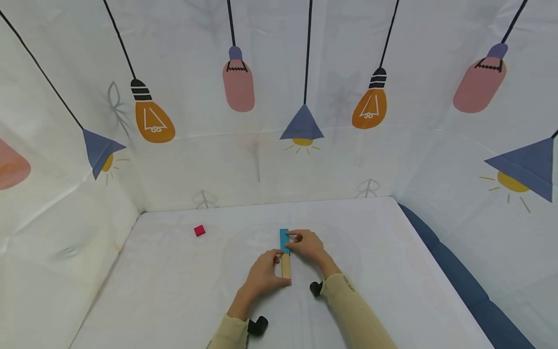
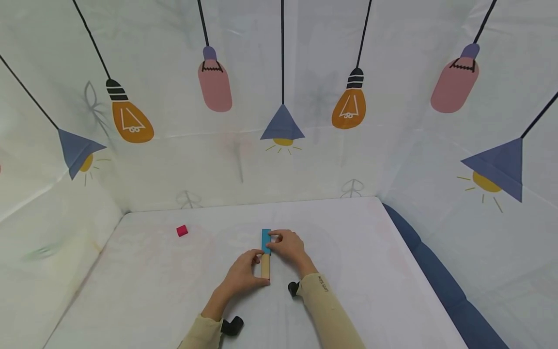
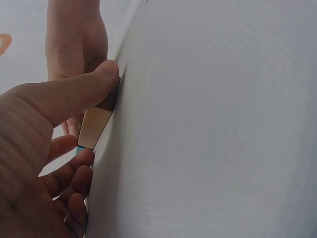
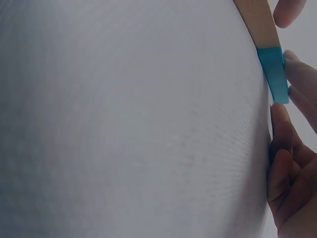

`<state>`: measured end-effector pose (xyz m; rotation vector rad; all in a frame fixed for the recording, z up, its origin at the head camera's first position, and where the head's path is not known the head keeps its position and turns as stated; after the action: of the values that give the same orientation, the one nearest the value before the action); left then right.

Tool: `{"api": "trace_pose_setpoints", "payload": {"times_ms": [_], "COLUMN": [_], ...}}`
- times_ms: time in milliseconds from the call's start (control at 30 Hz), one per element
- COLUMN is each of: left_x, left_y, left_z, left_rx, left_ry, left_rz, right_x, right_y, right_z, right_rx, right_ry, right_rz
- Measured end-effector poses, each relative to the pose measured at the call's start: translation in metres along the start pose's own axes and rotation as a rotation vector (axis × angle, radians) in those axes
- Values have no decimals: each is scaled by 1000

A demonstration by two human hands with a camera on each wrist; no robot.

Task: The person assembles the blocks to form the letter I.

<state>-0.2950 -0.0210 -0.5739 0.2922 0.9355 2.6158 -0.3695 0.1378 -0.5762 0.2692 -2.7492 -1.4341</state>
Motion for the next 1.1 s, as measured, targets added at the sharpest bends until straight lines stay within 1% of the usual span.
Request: {"api": "trace_pose_setpoints", "payload": {"times_ms": [300, 467, 733, 1100], "left_x": [0, -1, 0, 2], "left_y": [0, 1, 1, 2], "left_z": [-1, 0, -2, -2], "left_rx": [14, 9, 16, 32], "left_ry": [19, 17, 31, 19], "left_rz": [-5, -8, -20, -13], "right_x": [1, 1, 1, 1], "right_y": [0, -1, -2, -2], "right_z": [0, 0, 1, 1], "right_rx": [6, 6, 4, -2], "right_ry": [15, 21, 6, 16], "right_rz": [7, 8, 0, 9]}}
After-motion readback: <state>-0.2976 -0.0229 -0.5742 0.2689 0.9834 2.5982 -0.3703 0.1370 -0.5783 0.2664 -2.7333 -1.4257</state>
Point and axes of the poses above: each hand's wrist, its own x-axis towards the middle knuckle, its own y-axis out of the back of the hand, z = x × y, the point moved 6 cm from there along x, towards the middle knuckle, and after that the axes turned 8 degrees about -x, right-handed, at the moved point
